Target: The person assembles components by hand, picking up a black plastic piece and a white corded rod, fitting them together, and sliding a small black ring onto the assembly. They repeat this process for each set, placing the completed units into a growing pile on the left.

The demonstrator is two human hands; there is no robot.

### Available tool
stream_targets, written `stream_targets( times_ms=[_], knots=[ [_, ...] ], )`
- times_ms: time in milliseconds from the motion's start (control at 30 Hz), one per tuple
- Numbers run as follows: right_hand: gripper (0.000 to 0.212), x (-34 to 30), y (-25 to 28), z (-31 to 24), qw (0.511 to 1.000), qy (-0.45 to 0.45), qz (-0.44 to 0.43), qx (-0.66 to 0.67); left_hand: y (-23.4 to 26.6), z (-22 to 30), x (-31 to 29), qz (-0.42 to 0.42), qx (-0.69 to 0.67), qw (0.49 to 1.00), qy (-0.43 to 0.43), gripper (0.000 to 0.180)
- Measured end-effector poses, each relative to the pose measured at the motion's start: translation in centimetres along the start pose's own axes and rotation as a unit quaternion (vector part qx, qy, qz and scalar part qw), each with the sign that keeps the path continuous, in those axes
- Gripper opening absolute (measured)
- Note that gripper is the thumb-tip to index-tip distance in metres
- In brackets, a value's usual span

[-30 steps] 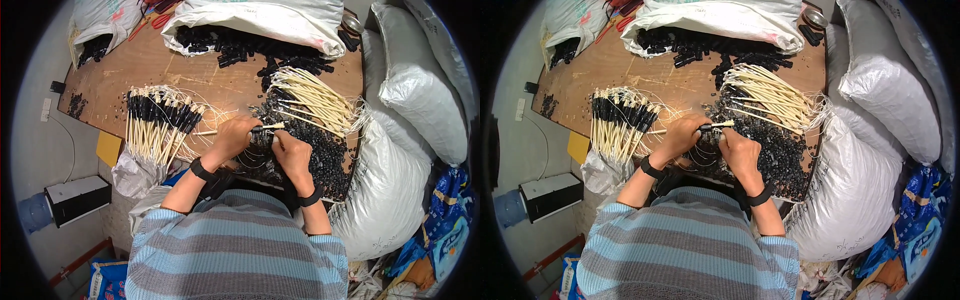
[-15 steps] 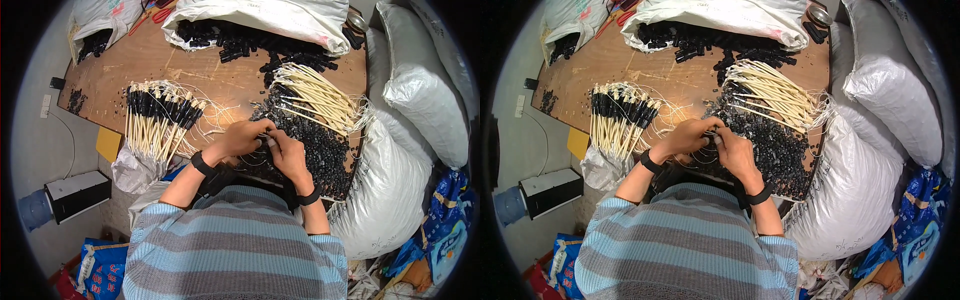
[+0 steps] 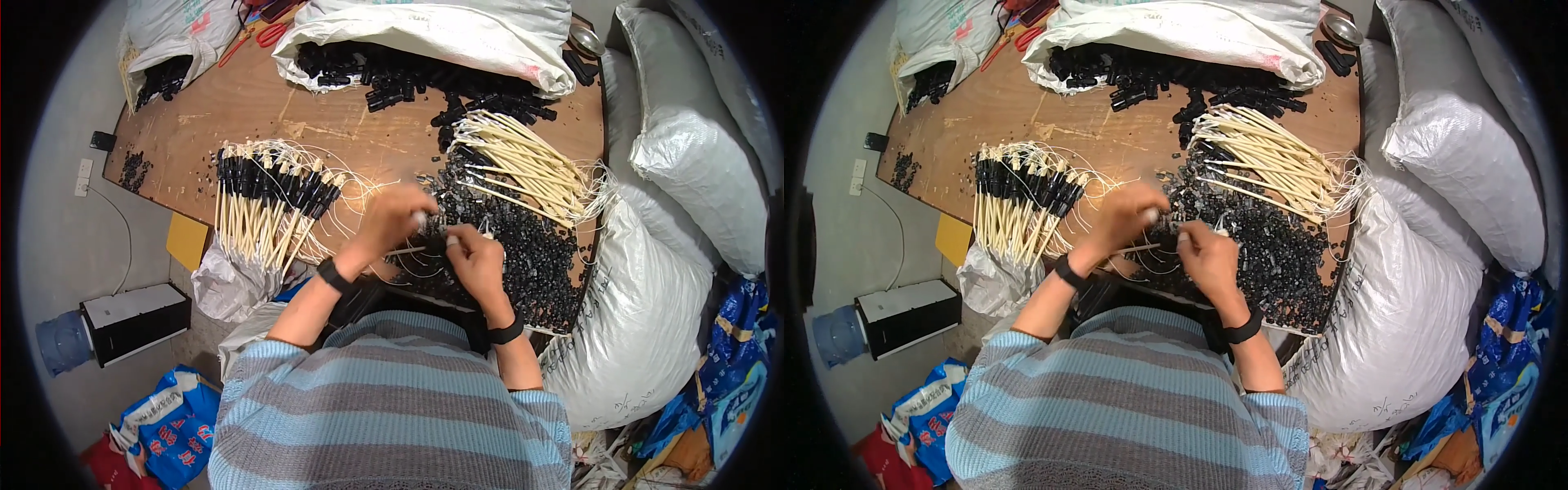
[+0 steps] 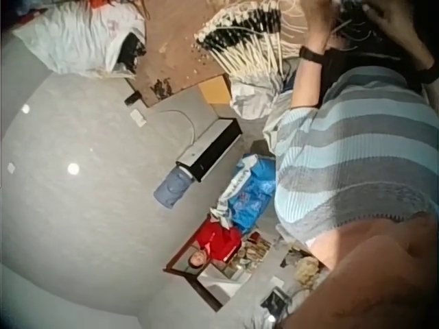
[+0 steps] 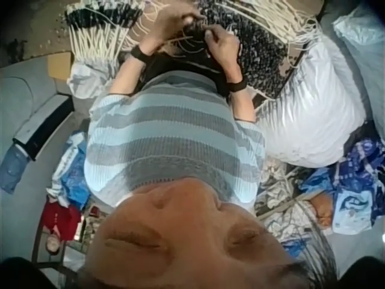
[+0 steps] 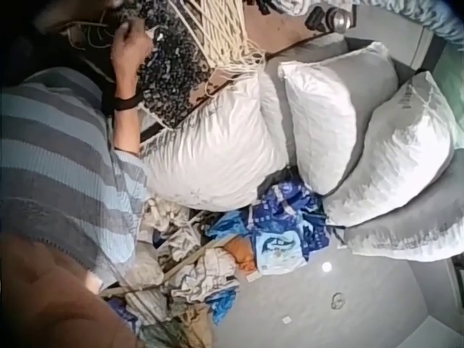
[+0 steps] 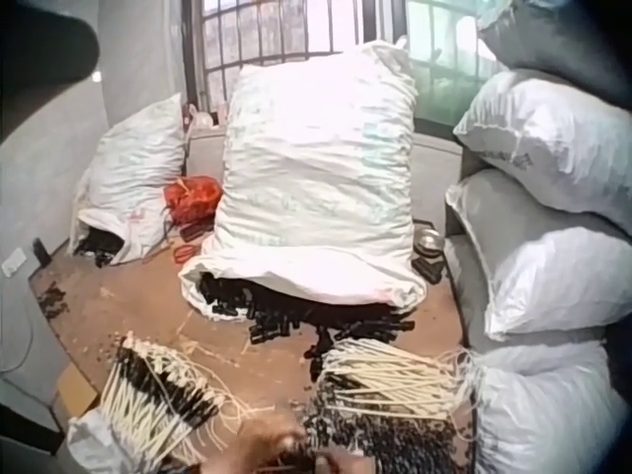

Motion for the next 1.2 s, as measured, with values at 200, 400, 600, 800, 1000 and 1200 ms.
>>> stream_targets(
  times_ms=[200,400,600,800,1000,1200],
  knots=[
    [0.007,-0.9,1.0,2.6,0.992,-0.105,0.054,0.051,0.2,-5.5,4.6,0.061,0.093,0.993,0.043,0.036],
    [0.010,-1.1,0.6,5.4,0.969,-0.207,0.084,0.107,-1.0,2.1,2.1,0.065,0.006,0.997,0.037,0.044],
    [0.009,-0.5,-1.5,4.7,0.942,-0.186,0.076,0.269,-1.5,5.0,0.2,0.127,0.084,0.987,-0.048,0.044],
    [0.007,-0.7,-0.6,3.8,0.946,-0.184,0.108,0.244,-2.0,1.0,0.0,0.077,-0.072,0.984,0.140,0.028],
    [0.006,-0.3,0.6,0.9,0.997,-0.005,0.073,-0.031,-1.9,-0.7,0.0,0.081,-0.099,0.979,0.160,0.016],
    [0.016,-1.4,0.2,3.1,0.720,-0.149,0.124,0.666,-3.0,3.5,-0.2,-0.045,-0.004,0.999,0.009,0.031]
  ],
)
Point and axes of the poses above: each hand's wrist, its own x-axis towards the middle knuckle, its own y-axis out of the back of the hand, z = x × y, the point moved 8 cm from there along x, towards the middle knuckle, and after that the axes turned 12 degrees about y, right-handed, at the moved point
